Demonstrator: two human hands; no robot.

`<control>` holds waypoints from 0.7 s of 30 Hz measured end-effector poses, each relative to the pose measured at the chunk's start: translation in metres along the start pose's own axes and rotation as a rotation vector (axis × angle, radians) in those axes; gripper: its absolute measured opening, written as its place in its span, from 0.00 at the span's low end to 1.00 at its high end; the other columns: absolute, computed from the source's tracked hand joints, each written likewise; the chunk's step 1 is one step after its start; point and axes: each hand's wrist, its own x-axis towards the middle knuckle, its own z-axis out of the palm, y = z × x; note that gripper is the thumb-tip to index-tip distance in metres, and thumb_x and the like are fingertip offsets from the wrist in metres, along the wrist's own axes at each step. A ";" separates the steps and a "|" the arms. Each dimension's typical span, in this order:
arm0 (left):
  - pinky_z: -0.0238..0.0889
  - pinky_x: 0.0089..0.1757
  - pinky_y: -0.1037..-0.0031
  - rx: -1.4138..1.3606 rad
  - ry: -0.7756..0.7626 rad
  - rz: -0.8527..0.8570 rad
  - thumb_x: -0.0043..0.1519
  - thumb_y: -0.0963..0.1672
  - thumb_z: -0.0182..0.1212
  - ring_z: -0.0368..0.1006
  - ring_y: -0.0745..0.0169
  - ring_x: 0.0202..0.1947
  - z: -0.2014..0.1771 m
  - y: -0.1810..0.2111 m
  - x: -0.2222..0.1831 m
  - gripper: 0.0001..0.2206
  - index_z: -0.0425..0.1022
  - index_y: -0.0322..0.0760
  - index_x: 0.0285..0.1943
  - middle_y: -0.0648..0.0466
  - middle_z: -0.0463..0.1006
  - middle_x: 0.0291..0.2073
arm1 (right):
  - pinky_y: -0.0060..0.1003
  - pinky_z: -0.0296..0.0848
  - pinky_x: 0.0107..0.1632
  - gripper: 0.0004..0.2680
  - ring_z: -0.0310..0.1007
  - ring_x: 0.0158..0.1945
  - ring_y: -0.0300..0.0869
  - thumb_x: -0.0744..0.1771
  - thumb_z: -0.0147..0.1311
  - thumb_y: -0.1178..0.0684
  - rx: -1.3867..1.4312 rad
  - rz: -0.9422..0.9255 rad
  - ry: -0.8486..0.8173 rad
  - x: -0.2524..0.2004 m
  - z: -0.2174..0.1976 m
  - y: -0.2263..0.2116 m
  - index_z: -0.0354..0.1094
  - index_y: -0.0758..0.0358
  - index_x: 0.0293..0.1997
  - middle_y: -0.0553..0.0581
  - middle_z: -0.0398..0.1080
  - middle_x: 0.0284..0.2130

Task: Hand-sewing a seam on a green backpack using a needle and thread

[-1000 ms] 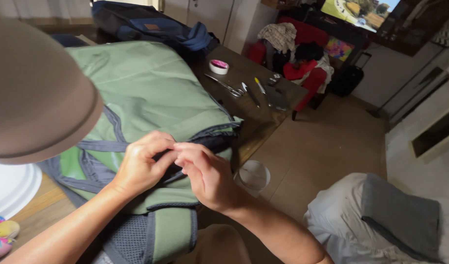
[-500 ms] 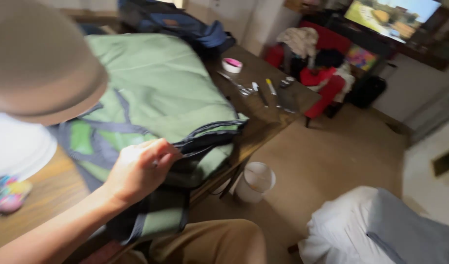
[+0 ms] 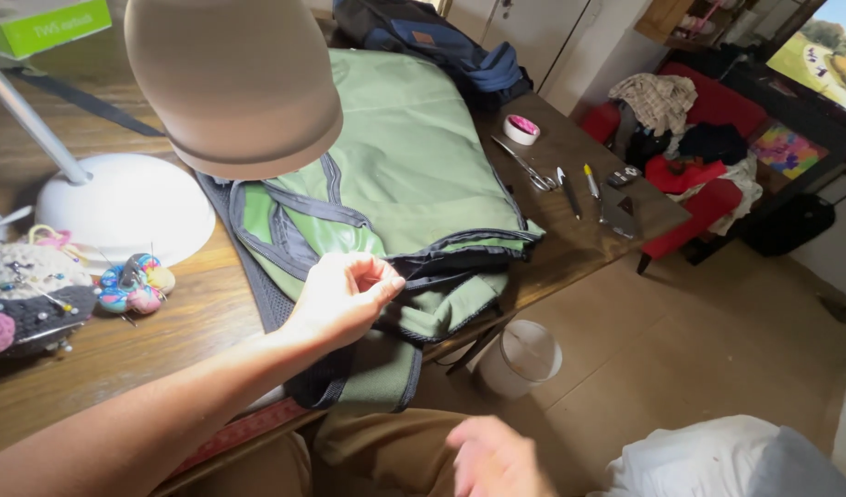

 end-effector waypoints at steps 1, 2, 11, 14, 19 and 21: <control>0.66 0.37 0.79 -0.004 0.002 -0.005 0.58 0.47 0.64 0.70 0.76 0.24 0.002 -0.001 -0.001 0.07 0.81 0.48 0.28 0.65 0.77 0.18 | 0.39 0.63 0.24 0.19 0.63 0.19 0.48 0.62 0.61 0.46 -0.003 0.005 -0.003 0.014 0.009 -0.041 0.72 0.74 0.49 0.67 0.66 0.15; 0.64 0.34 0.80 -0.089 -0.003 -0.011 0.58 0.47 0.65 0.69 0.77 0.24 0.001 -0.001 -0.002 0.07 0.80 0.45 0.27 0.64 0.77 0.19 | 0.35 0.66 0.22 0.13 0.63 0.17 0.43 0.66 0.51 0.47 -0.384 0.076 0.053 0.031 0.019 -0.082 0.74 0.68 0.43 0.60 0.68 0.15; 0.58 0.29 0.81 -0.338 0.016 -0.031 0.59 0.43 0.68 0.63 0.77 0.23 0.004 -0.012 0.001 0.07 0.80 0.40 0.27 0.63 0.74 0.19 | 0.59 0.60 0.36 0.12 0.68 0.31 0.69 0.73 0.38 0.46 -1.441 -0.254 -0.270 0.152 0.047 -0.144 0.57 0.60 0.34 0.66 0.72 0.23; 0.57 0.28 0.81 -0.307 0.013 -0.046 0.59 0.44 0.68 0.62 0.77 0.22 0.003 -0.011 0.000 0.07 0.80 0.40 0.27 0.63 0.74 0.19 | 0.60 0.62 0.36 0.11 0.69 0.29 0.69 0.73 0.39 0.47 -1.527 -0.296 -0.371 0.160 0.055 -0.143 0.58 0.60 0.35 0.65 0.71 0.22; 0.59 0.28 0.81 -0.294 0.047 -0.022 0.58 0.45 0.67 0.62 0.78 0.22 0.007 -0.019 0.002 0.08 0.79 0.41 0.26 0.64 0.74 0.18 | 0.61 0.64 0.32 0.09 0.70 0.26 0.67 0.72 0.42 0.49 -1.583 -0.448 -0.379 0.165 0.061 -0.139 0.59 0.60 0.37 0.64 0.69 0.21; 0.56 0.27 0.80 -0.347 0.070 -0.024 0.59 0.45 0.67 0.59 0.77 0.21 0.009 -0.020 0.001 0.10 0.76 0.42 0.24 0.64 0.70 0.17 | 0.61 0.64 0.34 0.09 0.70 0.28 0.67 0.72 0.41 0.48 -1.576 -0.402 -0.382 0.163 0.065 -0.140 0.58 0.59 0.37 0.64 0.71 0.22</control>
